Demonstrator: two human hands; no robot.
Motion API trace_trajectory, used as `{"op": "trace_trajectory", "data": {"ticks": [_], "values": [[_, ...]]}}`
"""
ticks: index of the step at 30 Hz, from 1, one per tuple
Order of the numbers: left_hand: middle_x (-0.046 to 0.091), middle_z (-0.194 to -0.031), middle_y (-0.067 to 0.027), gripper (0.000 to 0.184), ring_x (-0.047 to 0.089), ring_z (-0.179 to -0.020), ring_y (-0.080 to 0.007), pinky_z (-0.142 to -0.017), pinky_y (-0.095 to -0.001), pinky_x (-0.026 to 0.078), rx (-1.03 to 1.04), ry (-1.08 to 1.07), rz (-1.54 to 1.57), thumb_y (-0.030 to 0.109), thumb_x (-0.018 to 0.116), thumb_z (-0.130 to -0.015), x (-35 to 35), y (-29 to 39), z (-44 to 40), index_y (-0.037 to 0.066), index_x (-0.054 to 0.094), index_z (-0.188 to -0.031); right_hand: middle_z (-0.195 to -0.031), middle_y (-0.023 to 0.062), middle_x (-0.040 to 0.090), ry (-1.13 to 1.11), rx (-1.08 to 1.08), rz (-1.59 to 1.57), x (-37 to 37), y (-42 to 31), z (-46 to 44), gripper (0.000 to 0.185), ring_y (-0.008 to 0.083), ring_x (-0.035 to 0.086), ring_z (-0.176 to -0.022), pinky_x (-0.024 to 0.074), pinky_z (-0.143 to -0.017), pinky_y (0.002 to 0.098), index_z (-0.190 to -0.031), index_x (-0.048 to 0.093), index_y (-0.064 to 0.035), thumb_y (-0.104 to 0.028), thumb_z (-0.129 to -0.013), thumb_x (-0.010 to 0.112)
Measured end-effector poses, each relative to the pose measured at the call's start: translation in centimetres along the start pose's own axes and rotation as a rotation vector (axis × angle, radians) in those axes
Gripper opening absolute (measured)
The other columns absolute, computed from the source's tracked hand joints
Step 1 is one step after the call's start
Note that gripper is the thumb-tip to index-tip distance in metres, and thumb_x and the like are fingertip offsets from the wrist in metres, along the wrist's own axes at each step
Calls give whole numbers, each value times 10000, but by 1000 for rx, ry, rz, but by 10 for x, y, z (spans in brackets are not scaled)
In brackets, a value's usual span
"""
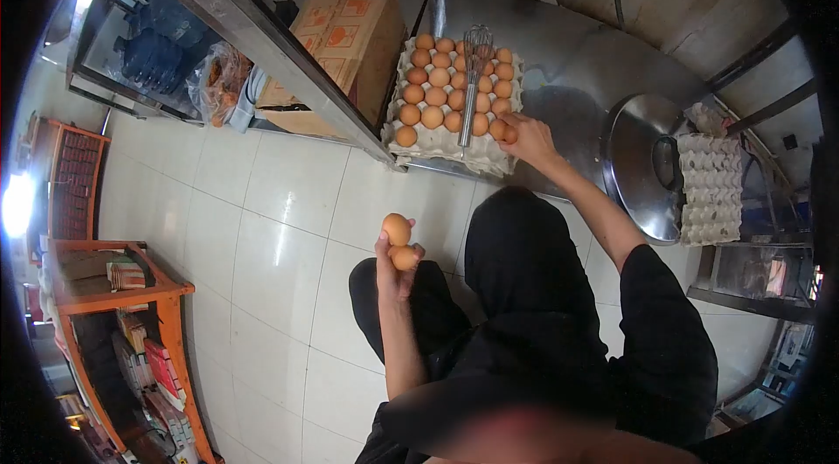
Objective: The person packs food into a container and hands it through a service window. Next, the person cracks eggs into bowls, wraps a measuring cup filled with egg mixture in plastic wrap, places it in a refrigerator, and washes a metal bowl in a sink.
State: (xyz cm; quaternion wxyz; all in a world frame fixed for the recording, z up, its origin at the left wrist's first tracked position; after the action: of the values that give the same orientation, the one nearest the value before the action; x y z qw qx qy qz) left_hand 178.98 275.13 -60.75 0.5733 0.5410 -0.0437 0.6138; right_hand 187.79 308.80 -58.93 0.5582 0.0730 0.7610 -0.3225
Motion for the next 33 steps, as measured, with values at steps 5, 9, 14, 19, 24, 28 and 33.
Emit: {"op": "trace_trajectory", "data": {"ticks": [5,9,14,19,24,28,33], "values": [[558,-1108,-121,459,504,-581,-173,-530,-269,437,1,21,29,442,483,-930,-3,-1,0,55,446,-1175,-969,144,660,60,-76,-64,-2,-1,0,480,349,648,-839,534,-713,442,-1070,615,-67,-253,-637,711],[561,-1122,-121,462,500,-570,-172,-525,-271,428,7,58,37,448,483,-929,-8,-1,-2,55,449,-1170,-974,150,658,34,-106,-76,-6,-2,-4,473,352,648,-827,533,-707,437,-1068,607,-55,-247,-645,700],[564,-1143,-119,467,512,-565,-174,-525,-280,430,-13,59,85,454,485,-927,-14,-4,-6,61,450,-1175,-938,157,662,-25,-179,25,-1,-3,-8,480,360,646,-798,527,-685,439,-1067,599,-53,-259,-647,705],[563,-1144,-117,473,522,-575,-176,-531,-277,435,-22,37,88,461,485,-925,-15,-7,-12,64,445,-1179,-930,163,663,-68,-189,-60,-5,5,-16,525,358,647,-786,526,-680,432,-1098,599,-46,-262,-634,722],[559,-1142,-117,479,523,-585,-178,-541,-280,447,-33,69,49,455,480,-928,-12,-10,-18,64,438,-1200,-809,134,667,16,-187,-294,-16,14,-11,470,294,658,-716,520,-629,417,-1108,599,-44,-253,-706,725],[556,-1142,-114,485,527,-597,-179,-562,-294,467,-61,17,33,447,481,-929,-10,-15,-23,65,433,-1225,-750,45,590,-249,526,-1406,16,41,16,336,135,544,-567,473,-511,306,-1085,598,-8,-214,-830,670],[561,-1161,-104,436,557,-661,-170,-627,-302,498,6,41,-50,348,520,-927,22,-46,-74,101,432,-1276,-777,40,564,211,582,-1653,81,57,31,183,93,511,-554,447,-489,288,-997,592,-22,-123,-852,640]]}}
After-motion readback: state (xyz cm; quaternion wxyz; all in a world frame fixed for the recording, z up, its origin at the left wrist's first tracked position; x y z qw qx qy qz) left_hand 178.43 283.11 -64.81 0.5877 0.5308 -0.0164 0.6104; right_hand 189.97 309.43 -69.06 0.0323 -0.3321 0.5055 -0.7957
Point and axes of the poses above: each hand's wrist, its own z-axis away from the middle knuckle, its own x-axis out of the palm, y = z × x, the point moved 7 cm from there along -z, towards the middle knuckle
